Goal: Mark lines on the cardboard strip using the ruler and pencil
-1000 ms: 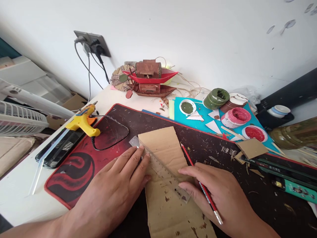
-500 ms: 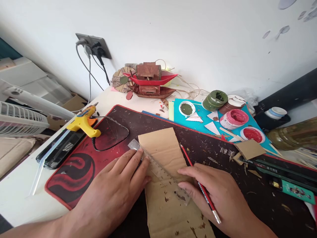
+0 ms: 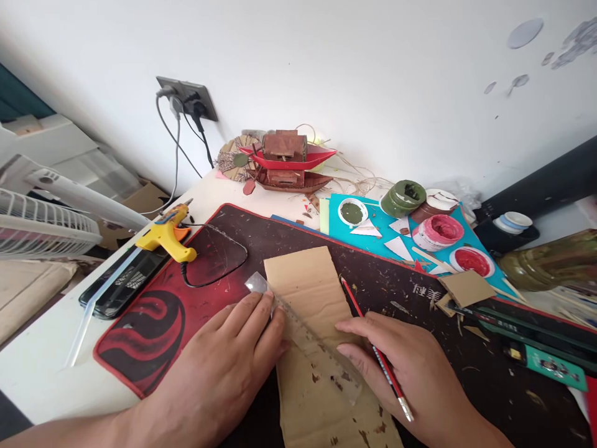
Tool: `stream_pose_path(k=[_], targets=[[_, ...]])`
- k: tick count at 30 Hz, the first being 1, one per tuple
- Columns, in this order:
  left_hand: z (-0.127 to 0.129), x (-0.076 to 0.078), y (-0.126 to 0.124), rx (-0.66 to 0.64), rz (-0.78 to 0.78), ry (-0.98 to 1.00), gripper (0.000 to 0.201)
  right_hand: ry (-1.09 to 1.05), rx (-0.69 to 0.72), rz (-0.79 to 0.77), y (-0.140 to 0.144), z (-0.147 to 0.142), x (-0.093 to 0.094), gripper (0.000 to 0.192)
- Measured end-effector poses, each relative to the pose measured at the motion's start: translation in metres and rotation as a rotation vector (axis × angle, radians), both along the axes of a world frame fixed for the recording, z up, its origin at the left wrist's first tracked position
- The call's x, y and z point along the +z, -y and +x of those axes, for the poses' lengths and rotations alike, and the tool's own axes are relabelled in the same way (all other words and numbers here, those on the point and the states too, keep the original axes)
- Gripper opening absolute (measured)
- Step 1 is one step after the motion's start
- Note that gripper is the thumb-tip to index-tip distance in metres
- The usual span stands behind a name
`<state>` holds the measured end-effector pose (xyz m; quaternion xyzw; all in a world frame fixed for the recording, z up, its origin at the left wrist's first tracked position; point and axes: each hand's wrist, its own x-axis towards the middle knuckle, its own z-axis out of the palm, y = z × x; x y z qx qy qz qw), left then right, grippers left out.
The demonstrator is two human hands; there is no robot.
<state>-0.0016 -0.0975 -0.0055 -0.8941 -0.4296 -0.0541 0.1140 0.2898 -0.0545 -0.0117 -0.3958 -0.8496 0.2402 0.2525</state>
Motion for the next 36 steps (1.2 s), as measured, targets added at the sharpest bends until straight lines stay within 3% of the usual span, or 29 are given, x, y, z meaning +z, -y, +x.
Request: stream_pose_path(k=[14,26,36], targets=[[0.0054,0.0033,-0.0033,0.005,-0.053,-0.088,0.038,0.003,-0.012,0.010,0.0010,-0.0012,-0.0009,0.015],[0.0096,0.0067,-0.0076,-0.012,0.024,-0.104,0.029,0.012,-0.030,0.016,0.0023,-0.0024,-0.0003,0.013],[0.0086,0.0055,-0.0054,-0.013,-0.002,-0.092,0.031,0.010,-0.032,0.012,0.0026,-0.0020,-0.0008,0.014]])
